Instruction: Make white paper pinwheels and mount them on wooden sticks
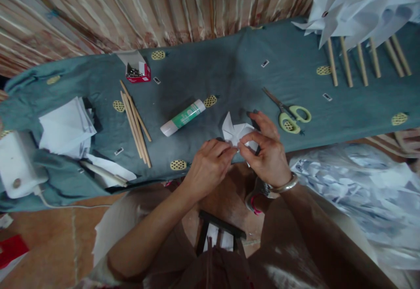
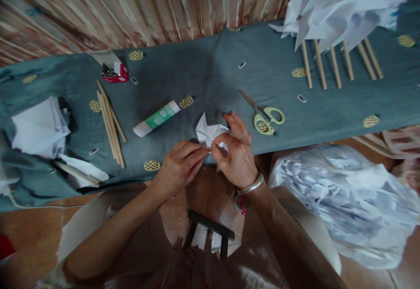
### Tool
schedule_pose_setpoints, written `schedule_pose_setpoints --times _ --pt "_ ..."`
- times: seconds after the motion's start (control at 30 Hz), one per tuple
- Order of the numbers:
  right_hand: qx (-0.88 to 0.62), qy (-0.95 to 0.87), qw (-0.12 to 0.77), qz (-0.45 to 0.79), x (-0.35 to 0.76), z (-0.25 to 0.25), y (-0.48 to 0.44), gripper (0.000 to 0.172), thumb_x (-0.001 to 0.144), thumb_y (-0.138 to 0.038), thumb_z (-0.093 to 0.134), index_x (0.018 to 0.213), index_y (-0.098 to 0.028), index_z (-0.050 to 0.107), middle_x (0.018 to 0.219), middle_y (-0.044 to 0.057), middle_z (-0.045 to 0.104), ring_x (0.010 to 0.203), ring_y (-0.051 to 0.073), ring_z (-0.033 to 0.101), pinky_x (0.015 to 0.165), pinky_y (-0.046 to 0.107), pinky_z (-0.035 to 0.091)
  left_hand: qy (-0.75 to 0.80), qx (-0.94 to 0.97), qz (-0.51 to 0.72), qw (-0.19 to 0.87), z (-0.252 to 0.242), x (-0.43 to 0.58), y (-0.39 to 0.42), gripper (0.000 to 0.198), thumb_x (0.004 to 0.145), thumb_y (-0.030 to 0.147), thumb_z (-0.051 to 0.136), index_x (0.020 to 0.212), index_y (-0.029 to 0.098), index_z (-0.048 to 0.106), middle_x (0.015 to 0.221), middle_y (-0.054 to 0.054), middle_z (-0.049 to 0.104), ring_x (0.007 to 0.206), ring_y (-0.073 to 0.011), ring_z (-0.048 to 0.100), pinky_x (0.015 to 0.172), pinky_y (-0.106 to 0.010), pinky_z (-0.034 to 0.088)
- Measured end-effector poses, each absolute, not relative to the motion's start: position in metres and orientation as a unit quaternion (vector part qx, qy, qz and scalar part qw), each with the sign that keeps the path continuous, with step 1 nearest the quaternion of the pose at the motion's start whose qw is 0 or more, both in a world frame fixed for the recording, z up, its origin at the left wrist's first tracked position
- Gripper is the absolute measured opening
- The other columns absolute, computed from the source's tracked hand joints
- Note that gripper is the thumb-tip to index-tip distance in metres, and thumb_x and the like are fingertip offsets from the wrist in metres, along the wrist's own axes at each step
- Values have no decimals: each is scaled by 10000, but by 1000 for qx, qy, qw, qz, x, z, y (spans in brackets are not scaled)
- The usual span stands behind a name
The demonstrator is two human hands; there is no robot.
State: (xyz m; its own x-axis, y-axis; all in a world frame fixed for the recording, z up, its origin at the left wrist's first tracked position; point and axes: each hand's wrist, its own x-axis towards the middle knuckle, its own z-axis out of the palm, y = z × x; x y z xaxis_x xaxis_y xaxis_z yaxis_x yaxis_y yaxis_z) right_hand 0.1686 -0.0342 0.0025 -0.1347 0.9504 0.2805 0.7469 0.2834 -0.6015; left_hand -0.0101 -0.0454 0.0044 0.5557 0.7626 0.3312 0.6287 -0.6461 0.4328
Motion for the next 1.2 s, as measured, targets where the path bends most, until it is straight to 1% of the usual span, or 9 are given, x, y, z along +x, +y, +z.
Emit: schedule_pose_setpoints --times 0.1,0.17,0.3,0.53,0.9,1.07,1.2 --pt "-579 -734 318 155 168 1 -34 80 803 -216 628 726 -215 650 1371 87 565 1346 344 442 1040 562 421 401 869 256 135 4 -9 -44 173 919 145 520 1040 115 639 921 -75 669 841 -190 593 737 -330 513" --pt "-577 -735 320 156 168 1 -34 67 795 -210 631 730 -212 648 1373 93 562 1351 345 437 1055 565 407 405 866 257 137 4 -8 -43 172 925 151 511 1030 120 643 904 -72 662 831 -185 594 734 -325 518" --pt "-576 -734 324 157 169 -1 -34 46 782 -196 636 739 -211 645 1395 84 543 1375 335 408 1088 564 375 408 864 257 145 4 -7 -42 170 928 152 506 1016 124 649 904 -71 659 834 -180 595 742 -318 525" --pt "-571 -735 332 153 169 -3 -34 43 793 -214 630 758 -193 644 1393 118 538 1378 332 405 1098 553 364 410 861 265 143 3 -7 -41 159 905 130 533 1004 112 656 903 -75 660 829 -182 597 743 -314 529" --pt "-574 -735 326 153 170 -5 -34 63 813 -263 623 793 -205 636 1419 91 514 1382 330 395 1105 552 353 416 856 265 154 1 -7 -42 168 908 138 537 1020 109 659 912 -79 667 853 -186 606 766 -321 536" --pt "-573 -735 326 162 170 -4 -37 87 852 -274 592 850 -222 662 1461 56 473 1395 328 378 1118 551 335 420 855 256 165 2 -8 -42 174 913 144 525 1028 131 656 927 -75 666 869 -184 608 783 -330 535" --pt "-569 -739 327 151 170 -3 -38 127 865 -274 589 926 -227 690 1464 50 470 1401 324 369 1123 538 335 416 855 264 161 2 -7 -42 172 901 134 542 1026 109 657 924 -81 664 864 -188 604 781 -325 532"
